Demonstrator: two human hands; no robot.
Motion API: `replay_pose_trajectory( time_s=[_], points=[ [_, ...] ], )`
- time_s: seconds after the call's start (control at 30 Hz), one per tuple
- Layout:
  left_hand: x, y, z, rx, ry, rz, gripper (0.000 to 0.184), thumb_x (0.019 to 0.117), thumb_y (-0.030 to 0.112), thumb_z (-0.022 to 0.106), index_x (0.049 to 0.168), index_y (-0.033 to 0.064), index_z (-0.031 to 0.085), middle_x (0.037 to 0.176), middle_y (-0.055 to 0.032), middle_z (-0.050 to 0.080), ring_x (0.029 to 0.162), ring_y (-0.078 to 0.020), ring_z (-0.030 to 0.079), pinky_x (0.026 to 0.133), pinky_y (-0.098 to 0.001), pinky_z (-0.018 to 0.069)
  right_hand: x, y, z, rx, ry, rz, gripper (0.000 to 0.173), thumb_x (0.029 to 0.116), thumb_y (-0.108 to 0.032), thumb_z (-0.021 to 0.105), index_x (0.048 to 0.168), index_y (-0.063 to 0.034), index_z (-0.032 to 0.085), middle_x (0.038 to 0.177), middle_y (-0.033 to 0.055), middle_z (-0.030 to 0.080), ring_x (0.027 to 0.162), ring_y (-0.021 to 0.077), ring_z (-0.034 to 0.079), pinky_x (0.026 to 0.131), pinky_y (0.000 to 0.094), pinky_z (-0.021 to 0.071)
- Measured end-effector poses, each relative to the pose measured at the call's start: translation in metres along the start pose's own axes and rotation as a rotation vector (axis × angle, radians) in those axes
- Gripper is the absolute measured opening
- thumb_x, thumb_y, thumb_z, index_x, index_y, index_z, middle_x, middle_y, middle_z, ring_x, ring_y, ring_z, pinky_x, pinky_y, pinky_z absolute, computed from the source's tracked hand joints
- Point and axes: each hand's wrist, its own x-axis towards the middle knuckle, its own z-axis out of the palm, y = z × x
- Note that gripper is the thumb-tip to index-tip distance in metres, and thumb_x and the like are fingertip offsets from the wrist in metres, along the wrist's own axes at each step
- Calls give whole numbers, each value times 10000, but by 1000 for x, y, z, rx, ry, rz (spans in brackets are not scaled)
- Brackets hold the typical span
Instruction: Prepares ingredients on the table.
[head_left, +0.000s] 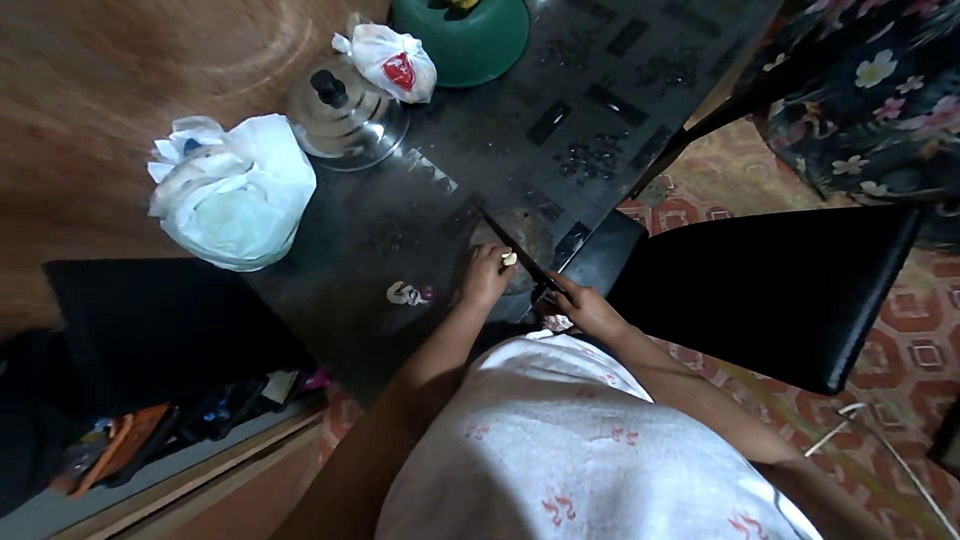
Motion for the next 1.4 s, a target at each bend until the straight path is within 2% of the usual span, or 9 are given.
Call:
replay_pose_trajectory(
  time_s=[0.17, 0.3, 0.5, 0.7, 1.03, 1.13, 1.23, 1.33, 1.4],
  points=[
    [0, 0, -4, -52, -16, -52, 341, 966, 278, 719, 1244, 84, 686, 1304, -151, 645, 1280, -303, 576, 1113, -462, 451, -5, 1, 5, -53, 59, -103, 538, 1110, -314, 384, 1637, -238, 302, 1093, 215, 729, 973, 374, 715, 931, 555, 542],
    [0, 6, -2, -92, -16, -86, 308, 973, 225, 707, 1216, 39, 676, 1297, -164, 633, 1209, -291, 618, 1051, -447, 507, -8, 0, 8, -110, 76, -157, 539, 1112, -281, 370, 1643, -253, 284, 1190, 208, 716, 1063, 372, 708, 981, 548, 531],
    [0, 4, 2, -130, 8, -76, 250, 967, 187, 715, 1154, 22, 695, 1262, -159, 650, 1138, -262, 657, 1007, -420, 543, -9, -4, 5, -180, 45, -129, 537, 1115, -285, 350, 1645, -301, 267, 1182, 195, 715, 1069, 374, 702, 975, 550, 532],
    [1, -1, 5, -107, 39, -35, 180, 965, 179, 714, 1073, 36, 728, 1243, -129, 677, 1162, -248, 651, 1031, -419, 525, -6, -18, 0, -267, -14, -31, 543, 1119, -299, 332, 1647, -365, 223, 1184, 198, 702, 1070, 396, 693, 939, 572, 537],
    [5, -10, 3, -69, 54, 92, 149, 959, 174, 722, 1026, 42, 739, 1155, -110, 709, 1129, -236, 666, 1025, -416, 528, 24, -42, 1, -248, -65, 19, 574, 1112, -239, 357, 1656, -326, 197, 1209, 223, 696, 1128, 419, 674, 993, 589, 510],
    [3, -11, 3, -104, 66, 119, 147, 958, 168, 721, 1026, 39, 744, 1165, -111, 711, 1134, -232, 669, 1031, -417, 527, 33, -35, -4, -124, -52, -35, 554, 1114, -251, 383, 1649, -302, 247, 1183, 247, 702, 1091, 428, 685, 992, 602, 509],
    [2, -10, 5, -120, 80, 91, 168, 955, 197, 735, 1033, 49, 746, 1169, -99, 713, 1123, -220, 672, 1021, -413, 535, 32, -21, -10, 43, -14, -73, 516, 1121, -298, 387, 1631, -293, 311, 1194, 228, 704, 1064, 365, 699, 993, 546, 522],
    [1, -7, 3, -131, 55, 42, 173, 957, 197, 733, 1050, 52, 746, 1192, -97, 707, 1143, -218, 665, 1028, -410, 530, 20, -24, -10, 38, 39, -104, 518, 1120, -290, 379, 1633, -271, 311, 1125, 214, 719, 985, 334, 708, 947, 513, 539],
    [2, -7, 3, -127, 54, 38, 156, 955, 187, 733, 1051, 66, 751, 1189, -88, 707, 1135, -214, 667, 1022, -407, 533, 16, -27, -10, -7, 46, -118, 518, 1116, -276, 388, 1630, -254, 323, 1113, 209, 727, 990, 335, 713, 958, 505, 536]
  ],
)
